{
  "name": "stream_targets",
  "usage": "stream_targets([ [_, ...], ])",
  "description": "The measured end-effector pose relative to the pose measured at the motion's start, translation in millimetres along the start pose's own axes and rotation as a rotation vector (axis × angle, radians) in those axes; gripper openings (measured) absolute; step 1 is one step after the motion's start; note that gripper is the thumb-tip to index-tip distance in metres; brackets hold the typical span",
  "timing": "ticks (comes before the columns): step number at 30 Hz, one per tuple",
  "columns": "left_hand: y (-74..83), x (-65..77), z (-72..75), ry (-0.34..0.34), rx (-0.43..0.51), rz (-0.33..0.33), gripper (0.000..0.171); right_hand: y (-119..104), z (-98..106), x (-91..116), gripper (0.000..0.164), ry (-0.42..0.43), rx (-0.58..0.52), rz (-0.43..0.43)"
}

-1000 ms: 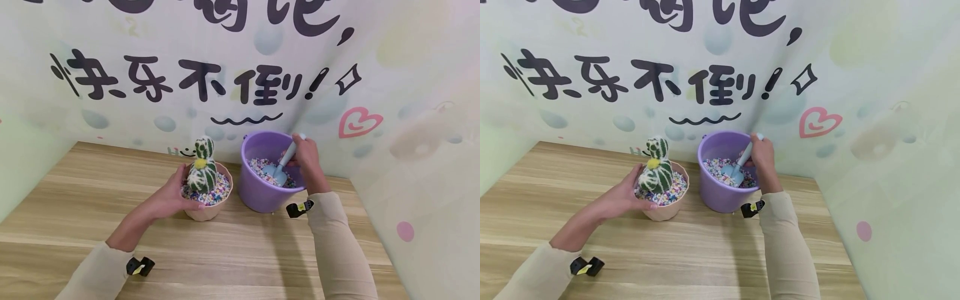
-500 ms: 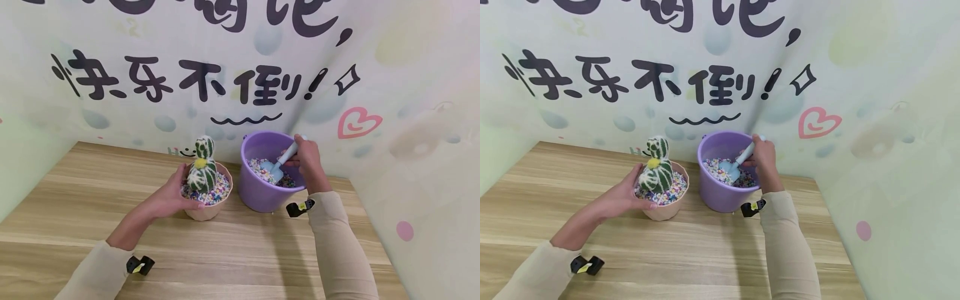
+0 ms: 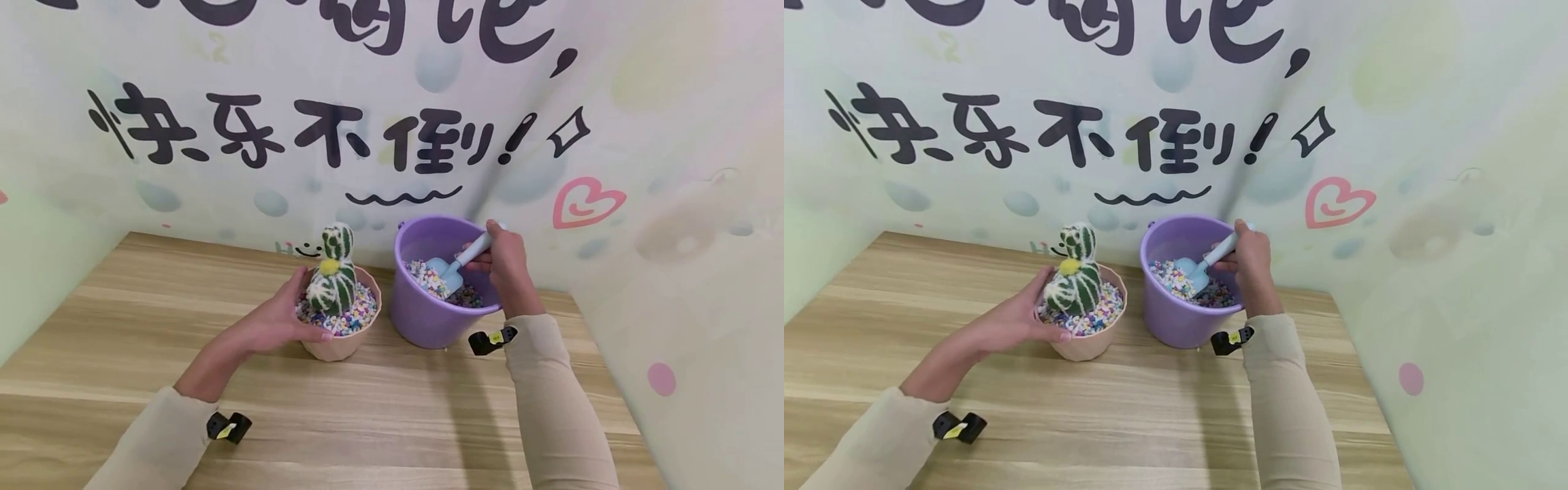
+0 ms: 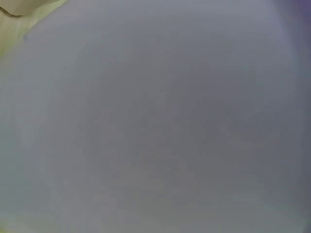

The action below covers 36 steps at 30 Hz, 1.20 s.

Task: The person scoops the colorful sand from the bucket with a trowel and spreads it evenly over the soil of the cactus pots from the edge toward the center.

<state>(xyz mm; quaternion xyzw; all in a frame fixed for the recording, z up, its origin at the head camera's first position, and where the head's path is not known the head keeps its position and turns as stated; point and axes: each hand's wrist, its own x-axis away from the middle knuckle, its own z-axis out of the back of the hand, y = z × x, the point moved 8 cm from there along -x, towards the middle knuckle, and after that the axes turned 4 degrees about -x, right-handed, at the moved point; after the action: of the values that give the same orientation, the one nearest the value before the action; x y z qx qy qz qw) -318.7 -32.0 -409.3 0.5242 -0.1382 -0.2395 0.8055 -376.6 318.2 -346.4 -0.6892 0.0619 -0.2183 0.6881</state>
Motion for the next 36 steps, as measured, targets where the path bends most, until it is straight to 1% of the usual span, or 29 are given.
stream_targets([
  [11,-3.3,-2.2,-0.7,-0.044,0.005,0.05,0.122,-0.7,4.0,-1.7,0.048,0.007,-0.081,-0.025],
  [19,-4.9,-6.9,-0.3,-0.07,0.036,0.017,0.115,-3.9,5.6,2.9,0.044,0.006,-0.141,-0.004],
  [26,-6.9,-8.4,0.4,-0.098,0.056,-0.008,0.115,-4.5,7.5,4.9,0.043,0.017,-0.183,0.011],
  [32,-9.0,-7.9,1.9,-0.125,0.063,-0.001,0.117,-4.4,8.2,4.6,0.041,0.016,-0.223,0.021],
  [36,-8.4,-7.2,4.1,-0.132,0.065,0.009,0.117,-5.5,8.1,4.1,0.039,0.012,-0.258,0.027],
])
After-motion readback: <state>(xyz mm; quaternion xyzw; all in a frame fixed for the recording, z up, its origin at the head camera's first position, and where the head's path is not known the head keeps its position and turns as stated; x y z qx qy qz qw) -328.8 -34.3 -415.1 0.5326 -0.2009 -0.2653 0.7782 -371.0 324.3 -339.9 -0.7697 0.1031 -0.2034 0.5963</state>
